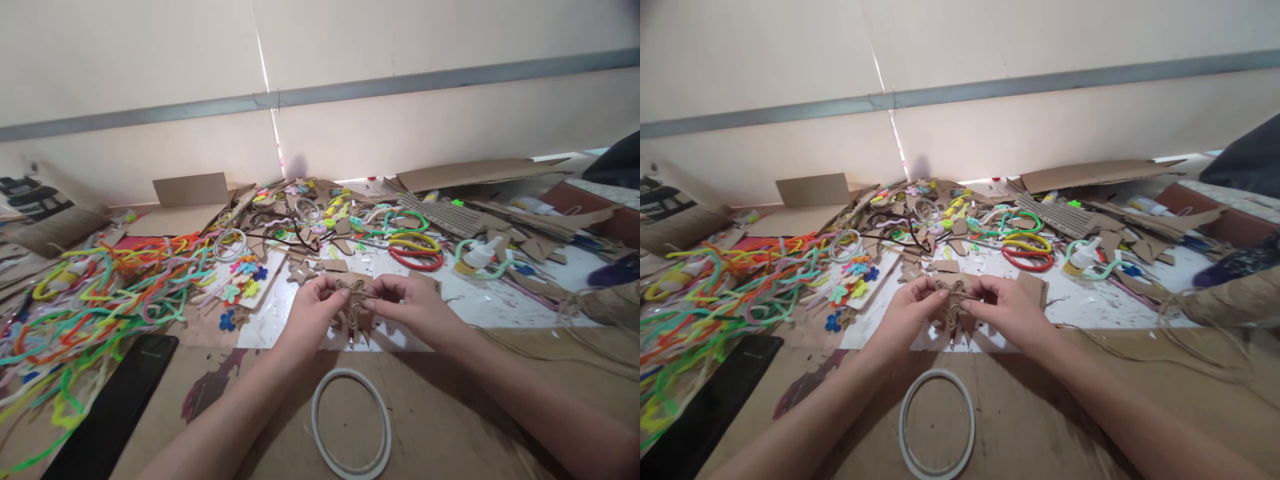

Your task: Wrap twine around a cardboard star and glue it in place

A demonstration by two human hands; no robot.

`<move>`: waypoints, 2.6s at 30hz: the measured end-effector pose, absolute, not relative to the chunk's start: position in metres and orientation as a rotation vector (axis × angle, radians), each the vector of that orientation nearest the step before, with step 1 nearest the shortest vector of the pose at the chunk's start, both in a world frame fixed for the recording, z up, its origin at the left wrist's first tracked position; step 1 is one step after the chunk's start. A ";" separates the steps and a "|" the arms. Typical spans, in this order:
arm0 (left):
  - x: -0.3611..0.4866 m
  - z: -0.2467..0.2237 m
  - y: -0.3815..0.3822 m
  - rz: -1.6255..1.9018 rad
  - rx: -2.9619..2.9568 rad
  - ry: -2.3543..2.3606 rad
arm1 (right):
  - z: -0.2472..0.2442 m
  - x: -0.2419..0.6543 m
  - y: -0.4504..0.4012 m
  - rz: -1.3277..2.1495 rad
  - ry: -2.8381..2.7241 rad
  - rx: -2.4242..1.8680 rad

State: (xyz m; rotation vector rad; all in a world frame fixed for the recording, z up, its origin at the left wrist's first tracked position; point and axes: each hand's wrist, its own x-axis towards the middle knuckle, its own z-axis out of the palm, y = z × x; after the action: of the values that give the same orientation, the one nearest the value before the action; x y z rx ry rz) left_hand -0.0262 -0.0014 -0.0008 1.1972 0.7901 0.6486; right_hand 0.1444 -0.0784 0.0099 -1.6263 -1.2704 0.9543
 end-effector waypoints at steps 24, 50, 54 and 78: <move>-0.025 0.000 -0.004 0.681 1.216 0.754 | 0.003 0.145 -0.076 1.040 -1.187 -1.551; -0.026 0.000 -0.002 0.690 1.167 0.772 | -0.003 0.147 -0.074 1.160 -1.088 -1.469; -0.026 -0.002 0.000 0.676 1.156 0.761 | -0.005 0.149 -0.074 1.158 -1.087 -1.471; -0.025 -0.002 -0.004 0.721 1.238 0.728 | -0.011 0.141 -0.076 1.253 -1.051 -1.416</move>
State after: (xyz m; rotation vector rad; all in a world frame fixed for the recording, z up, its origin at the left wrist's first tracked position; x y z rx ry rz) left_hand -0.0246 -0.0038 -0.0015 1.2379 0.7279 0.7205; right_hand 0.1411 -0.0757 -0.0112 -1.4162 -1.0510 1.2529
